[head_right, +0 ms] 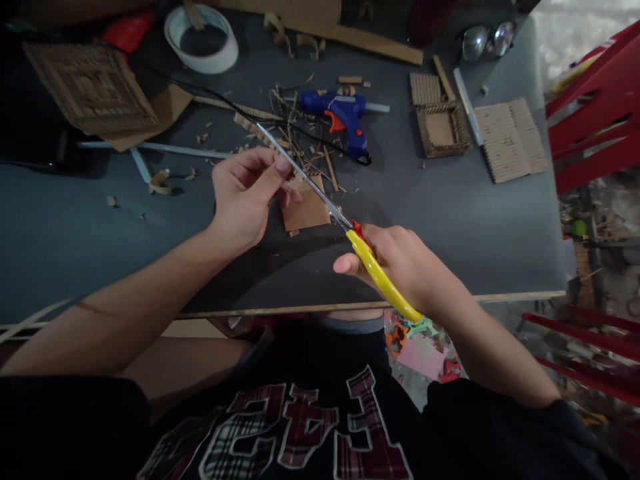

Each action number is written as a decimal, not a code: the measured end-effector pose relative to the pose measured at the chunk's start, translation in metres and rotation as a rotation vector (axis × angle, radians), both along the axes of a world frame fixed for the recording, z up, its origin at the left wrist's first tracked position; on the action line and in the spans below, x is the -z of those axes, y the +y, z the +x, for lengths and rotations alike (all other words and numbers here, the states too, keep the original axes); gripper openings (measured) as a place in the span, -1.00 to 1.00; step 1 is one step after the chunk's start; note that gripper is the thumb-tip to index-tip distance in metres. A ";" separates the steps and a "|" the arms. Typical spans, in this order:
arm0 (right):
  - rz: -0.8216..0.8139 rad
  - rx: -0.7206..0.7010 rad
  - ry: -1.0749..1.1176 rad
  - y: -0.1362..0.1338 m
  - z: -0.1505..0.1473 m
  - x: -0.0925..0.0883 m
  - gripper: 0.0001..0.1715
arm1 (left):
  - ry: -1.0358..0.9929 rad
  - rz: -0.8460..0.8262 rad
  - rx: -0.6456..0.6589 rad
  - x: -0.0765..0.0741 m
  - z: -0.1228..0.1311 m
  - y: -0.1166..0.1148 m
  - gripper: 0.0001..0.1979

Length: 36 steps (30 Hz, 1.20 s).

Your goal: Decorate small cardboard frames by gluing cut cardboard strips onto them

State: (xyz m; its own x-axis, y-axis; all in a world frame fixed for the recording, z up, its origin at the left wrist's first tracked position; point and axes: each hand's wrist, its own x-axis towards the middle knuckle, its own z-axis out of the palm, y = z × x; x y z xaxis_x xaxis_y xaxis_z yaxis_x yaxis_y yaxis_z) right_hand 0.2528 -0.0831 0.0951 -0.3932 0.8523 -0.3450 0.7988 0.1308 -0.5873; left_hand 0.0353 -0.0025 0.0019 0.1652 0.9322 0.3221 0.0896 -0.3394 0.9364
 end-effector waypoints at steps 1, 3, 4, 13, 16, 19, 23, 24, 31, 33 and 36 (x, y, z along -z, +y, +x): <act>0.006 0.005 0.009 -0.001 0.001 0.000 -0.14 | 0.000 -0.001 0.000 0.000 0.000 -0.001 -0.53; 0.010 0.011 0.021 -0.004 0.002 0.001 -0.19 | -0.002 -0.008 -0.002 0.000 0.000 -0.002 -0.54; 0.013 0.011 0.026 -0.004 0.002 0.002 -0.20 | -0.002 -0.009 0.000 0.000 0.001 -0.002 -0.55; 0.052 0.030 -0.008 -0.004 0.001 0.008 -0.13 | -0.087 0.019 0.059 -0.001 0.002 0.004 -0.56; 0.077 0.043 -0.036 -0.005 0.000 0.010 -0.12 | -0.100 -0.006 0.080 -0.003 0.002 0.005 -0.57; 0.048 0.076 -0.041 -0.006 -0.003 0.011 -0.16 | -0.110 -0.013 0.091 -0.005 0.002 0.006 -0.58; 0.011 0.080 -0.054 -0.007 -0.009 0.008 -0.19 | -0.147 -0.056 0.109 -0.005 0.002 0.007 -0.60; 0.005 0.083 -0.070 -0.007 -0.010 0.007 -0.18 | -0.149 -0.065 0.114 -0.005 0.002 0.007 -0.61; 0.120 0.199 -0.227 -0.006 0.002 0.008 -0.06 | -0.253 -0.117 0.102 -0.006 0.000 0.011 -0.67; 0.137 0.227 -0.276 -0.007 0.010 0.012 -0.03 | -0.269 -0.123 0.121 -0.006 -0.001 0.011 -0.66; 0.142 0.267 -0.267 -0.010 0.020 0.017 0.00 | -0.260 -0.102 0.144 -0.004 -0.001 0.012 -0.59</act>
